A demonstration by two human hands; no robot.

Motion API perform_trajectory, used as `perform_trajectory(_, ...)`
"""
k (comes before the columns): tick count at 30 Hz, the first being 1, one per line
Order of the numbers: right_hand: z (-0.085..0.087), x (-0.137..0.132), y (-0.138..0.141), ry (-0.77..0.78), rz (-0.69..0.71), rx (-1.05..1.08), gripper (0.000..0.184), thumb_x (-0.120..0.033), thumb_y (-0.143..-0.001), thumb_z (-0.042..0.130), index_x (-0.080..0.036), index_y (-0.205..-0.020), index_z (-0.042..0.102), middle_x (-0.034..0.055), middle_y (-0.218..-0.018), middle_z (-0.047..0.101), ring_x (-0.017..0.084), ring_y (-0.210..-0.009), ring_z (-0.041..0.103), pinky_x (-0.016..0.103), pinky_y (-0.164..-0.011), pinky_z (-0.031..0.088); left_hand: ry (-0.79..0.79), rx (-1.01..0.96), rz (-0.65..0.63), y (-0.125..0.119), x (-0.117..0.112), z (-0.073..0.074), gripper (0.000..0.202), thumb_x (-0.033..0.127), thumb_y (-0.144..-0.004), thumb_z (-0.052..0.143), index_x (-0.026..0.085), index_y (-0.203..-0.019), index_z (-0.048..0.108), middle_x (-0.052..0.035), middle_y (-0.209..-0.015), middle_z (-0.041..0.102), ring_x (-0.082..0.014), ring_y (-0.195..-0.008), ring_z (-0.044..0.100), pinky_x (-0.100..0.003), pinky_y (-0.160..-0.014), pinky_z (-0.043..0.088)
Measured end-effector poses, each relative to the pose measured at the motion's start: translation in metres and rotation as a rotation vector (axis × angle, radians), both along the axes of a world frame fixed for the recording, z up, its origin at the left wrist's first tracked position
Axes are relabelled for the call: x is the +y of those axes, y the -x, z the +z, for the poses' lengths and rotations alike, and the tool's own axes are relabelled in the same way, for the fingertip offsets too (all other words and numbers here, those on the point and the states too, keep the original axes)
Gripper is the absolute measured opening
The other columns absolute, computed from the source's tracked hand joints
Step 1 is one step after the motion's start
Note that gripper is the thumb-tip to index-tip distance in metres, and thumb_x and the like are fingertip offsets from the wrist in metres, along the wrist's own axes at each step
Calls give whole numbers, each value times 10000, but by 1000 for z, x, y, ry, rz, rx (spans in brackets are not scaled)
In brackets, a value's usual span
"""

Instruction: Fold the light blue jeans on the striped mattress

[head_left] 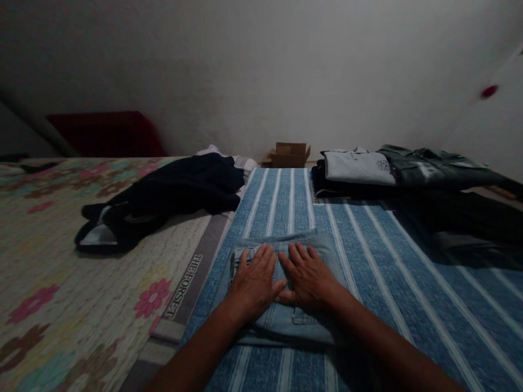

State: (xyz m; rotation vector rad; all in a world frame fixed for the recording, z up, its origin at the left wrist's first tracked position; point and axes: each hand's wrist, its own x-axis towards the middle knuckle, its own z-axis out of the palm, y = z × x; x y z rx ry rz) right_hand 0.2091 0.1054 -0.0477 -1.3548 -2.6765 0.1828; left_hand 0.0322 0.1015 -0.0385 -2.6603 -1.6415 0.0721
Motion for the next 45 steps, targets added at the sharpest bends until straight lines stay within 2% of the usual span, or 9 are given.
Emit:
perform_trajectory(12, 0, 0, 0, -9, 3, -9, 910, -733, -814, 420, -77, -1439, 329, 281, -1446, 309, 426, -1336, 259, 581, -1053, 206, 10, -62, 13, 2, -1, -2, 606, 521, -919, 374, 153, -1399, 408, -118, -1499, 345, -282, -1408, 231, -579, -1117, 140)
perform_trajectory(26, -1, 2, 0, 18, 1, -22, 938, -767, -815, 361, -82, -1454, 300, 280, -1458, 284, 430, -1343, 239, 579, -1053, 210, 19, -61, 23, 1, 0, -2, 612, 523, -919, 361, 146, -1399, 411, -121, -1500, 334, -268, -1413, 221, -578, -1125, 120)
perform_trajectory(33, 0, 2, -1, 23, -5, -7, 922, -739, -800, 441, -98, -1450, 310, 272, -1460, 285, 422, -1350, 234, 567, -1065, 199, 43, -54, 37, -1, -1, 3, 601, 502, -913, 378, 141, -1391, 423, -117, -1509, 313, -262, -1418, 209, -572, -1130, 109)
perform_trajectory(41, 4, -18, -2, 51, -3, 68, 1007, -836, -751, 387, -83, -1419, 357, 251, -1473, 286, 385, -1370, 218, 543, -1094, 179, 11, -66, 12, 2, -1, -2, 627, 531, -891, 397, 136, -1376, 439, -135, -1487, 361, -278, -1408, 231, -581, -1123, 119)
perform_trajectory(45, 6, -30, -1, 113, -19, 82, 1063, -866, -741, 314, -69, -1445, 322, 264, -1493, 220, 394, -1392, 125, 543, -1109, 126, -23, -66, -8, 2, -1, -3, 624, 533, -901, 370, 119, -1360, 456, -145, -1474, 382, -282, -1401, 248, -589, -1115, 129)
